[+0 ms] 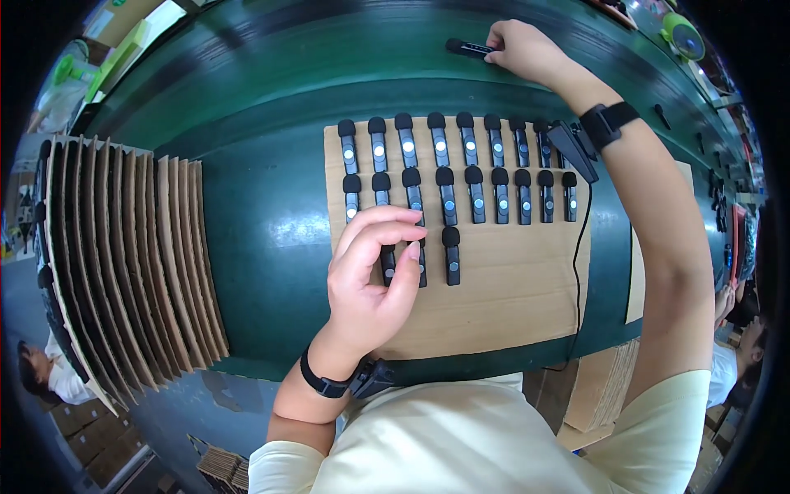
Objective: The person picks up a microphone from the conveyor belt, turns it over to inspect it, and places it onto a cardboard sheet, repeating this process for several units.
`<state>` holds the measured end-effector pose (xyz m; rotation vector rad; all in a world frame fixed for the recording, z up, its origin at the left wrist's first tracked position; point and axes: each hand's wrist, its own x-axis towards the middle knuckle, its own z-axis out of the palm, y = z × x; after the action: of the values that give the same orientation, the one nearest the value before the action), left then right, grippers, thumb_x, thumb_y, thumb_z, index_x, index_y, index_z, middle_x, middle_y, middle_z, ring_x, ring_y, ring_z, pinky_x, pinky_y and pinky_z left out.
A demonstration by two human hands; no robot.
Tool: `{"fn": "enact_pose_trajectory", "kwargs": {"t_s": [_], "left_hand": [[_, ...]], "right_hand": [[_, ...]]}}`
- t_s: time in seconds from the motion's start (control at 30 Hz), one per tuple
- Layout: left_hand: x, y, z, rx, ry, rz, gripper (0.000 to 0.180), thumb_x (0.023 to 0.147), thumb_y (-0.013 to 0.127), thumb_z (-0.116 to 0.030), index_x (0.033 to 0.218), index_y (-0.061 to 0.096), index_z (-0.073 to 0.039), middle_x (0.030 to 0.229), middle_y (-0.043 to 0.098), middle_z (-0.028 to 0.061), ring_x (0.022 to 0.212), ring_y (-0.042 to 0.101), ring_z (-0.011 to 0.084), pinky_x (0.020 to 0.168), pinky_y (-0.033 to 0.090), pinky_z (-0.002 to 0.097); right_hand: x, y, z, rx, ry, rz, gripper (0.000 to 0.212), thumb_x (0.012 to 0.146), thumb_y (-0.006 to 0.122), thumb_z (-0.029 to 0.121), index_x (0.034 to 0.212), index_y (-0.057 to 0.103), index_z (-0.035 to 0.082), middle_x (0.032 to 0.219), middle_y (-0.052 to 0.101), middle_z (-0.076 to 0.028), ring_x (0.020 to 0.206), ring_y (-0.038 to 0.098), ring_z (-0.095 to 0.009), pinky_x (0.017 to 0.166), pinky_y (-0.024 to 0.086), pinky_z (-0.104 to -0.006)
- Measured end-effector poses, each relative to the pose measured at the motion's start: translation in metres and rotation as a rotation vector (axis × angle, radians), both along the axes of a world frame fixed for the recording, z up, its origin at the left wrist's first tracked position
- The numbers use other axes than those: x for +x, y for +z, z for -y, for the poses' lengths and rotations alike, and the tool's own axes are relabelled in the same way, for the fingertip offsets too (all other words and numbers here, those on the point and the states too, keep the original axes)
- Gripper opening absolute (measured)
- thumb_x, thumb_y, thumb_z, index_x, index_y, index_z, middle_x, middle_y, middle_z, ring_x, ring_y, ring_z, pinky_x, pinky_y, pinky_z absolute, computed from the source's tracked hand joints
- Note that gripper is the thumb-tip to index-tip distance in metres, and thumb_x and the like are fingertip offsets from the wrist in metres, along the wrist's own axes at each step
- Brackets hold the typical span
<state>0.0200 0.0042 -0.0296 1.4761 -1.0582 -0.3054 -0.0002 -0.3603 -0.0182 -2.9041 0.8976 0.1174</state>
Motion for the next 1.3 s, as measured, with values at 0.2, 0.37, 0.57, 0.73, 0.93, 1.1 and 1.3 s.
{"fn": "enact_pose_trajectory", "kwargs": {"t_s": [0.2, 0.37, 0.57, 0.73, 0.93, 1.1, 1.3], "left_hand": [[0.003, 0.005, -0.005, -0.024, 0.021, 0.048, 0.026, 0.08, 0.064, 0.009, 0.105, 0.063, 0.002, 0.114, 0.061, 0.0166, 0.099, 0.062, 0.0265, 0.089, 0.049, 0.0339], [-0.002, 0.02, -0.002, -0.059, 0.014, 0.11, 0.035, 0.077, 0.071, 0.003, 0.111, 0.062, 0.003, 0.113, 0.063, 0.0168, 0.1, 0.063, 0.029, 0.095, 0.047, 0.0391], [0.0, 0.015, -0.011, -0.04, -0.166, 0.107, 0.036, 0.076, 0.076, -0.001, 0.109, 0.064, 0.002, 0.1, 0.068, 0.0135, 0.094, 0.066, 0.0278, 0.097, 0.047, 0.0449], [-0.002, 0.011, -0.011, -0.034, -0.207, 0.117, 0.034, 0.075, 0.078, -0.004, 0.106, 0.065, 0.001, 0.094, 0.069, 0.0118, 0.09, 0.067, 0.0267, 0.096, 0.047, 0.0473], [-0.009, 0.011, -0.009, -0.029, -0.193, 0.001, 0.032, 0.074, 0.08, -0.005, 0.103, 0.066, 0.0, 0.093, 0.069, 0.0108, 0.089, 0.066, 0.0256, 0.096, 0.047, 0.0475], [-0.011, 0.013, -0.008, 0.043, -0.212, 0.0, 0.031, 0.074, 0.08, -0.003, 0.102, 0.066, -0.001, 0.092, 0.069, 0.0091, 0.088, 0.065, 0.0242, 0.097, 0.047, 0.0474], [-0.01, 0.011, -0.007, 0.028, -0.251, 0.041, 0.031, 0.072, 0.079, -0.001, 0.101, 0.066, -0.002, 0.093, 0.069, 0.0088, 0.087, 0.064, 0.0233, 0.097, 0.047, 0.047]], "right_hand": [[-0.048, 0.045, -0.104, 0.606, 0.153, 0.532, 0.02, 0.083, 0.071, 0.002, 0.101, 0.066, -0.002, 0.085, 0.065, -0.003, 0.078, 0.059, -0.008, 0.073, 0.051, -0.0229], [-0.12, 0.052, -0.192, 0.99, 0.11, 0.682, 0.023, 0.083, 0.071, 0.0, 0.106, 0.067, -0.001, 0.097, 0.063, -0.006, 0.085, 0.057, -0.011, 0.076, 0.047, -0.0245], [-0.155, 0.029, -0.231, 1.158, -0.022, 0.842, 0.023, 0.085, 0.07, 0.001, 0.107, 0.067, -0.004, 0.097, 0.063, -0.007, 0.087, 0.058, -0.012, 0.078, 0.045, -0.0244], [-0.163, 0.014, -0.237, 1.216, -0.079, 0.898, 0.026, 0.084, 0.072, 0.004, 0.108, 0.066, -0.004, 0.097, 0.063, -0.008, 0.088, 0.058, -0.014, 0.078, 0.045, -0.0243], [-0.162, 0.001, -0.232, 1.061, 0.091, 0.988, 0.03, 0.08, 0.075, 0.002, 0.108, 0.066, -0.004, 0.096, 0.063, -0.009, 0.087, 0.059, -0.017, 0.078, 0.046, -0.0269], [-0.16, -0.002, -0.236, 0.899, 0.17, 1.033, 0.034, 0.077, 0.078, 0.001, 0.108, 0.066, -0.003, 0.096, 0.064, -0.011, 0.088, 0.06, -0.021, 0.078, 0.047, -0.0295], [-0.16, -0.004, -0.236, 0.803, 0.231, 1.04, 0.033, 0.076, 0.079, 0.003, 0.106, 0.065, -0.002, 0.097, 0.065, -0.012, 0.088, 0.061, -0.022, 0.077, 0.048, -0.0305]]}}
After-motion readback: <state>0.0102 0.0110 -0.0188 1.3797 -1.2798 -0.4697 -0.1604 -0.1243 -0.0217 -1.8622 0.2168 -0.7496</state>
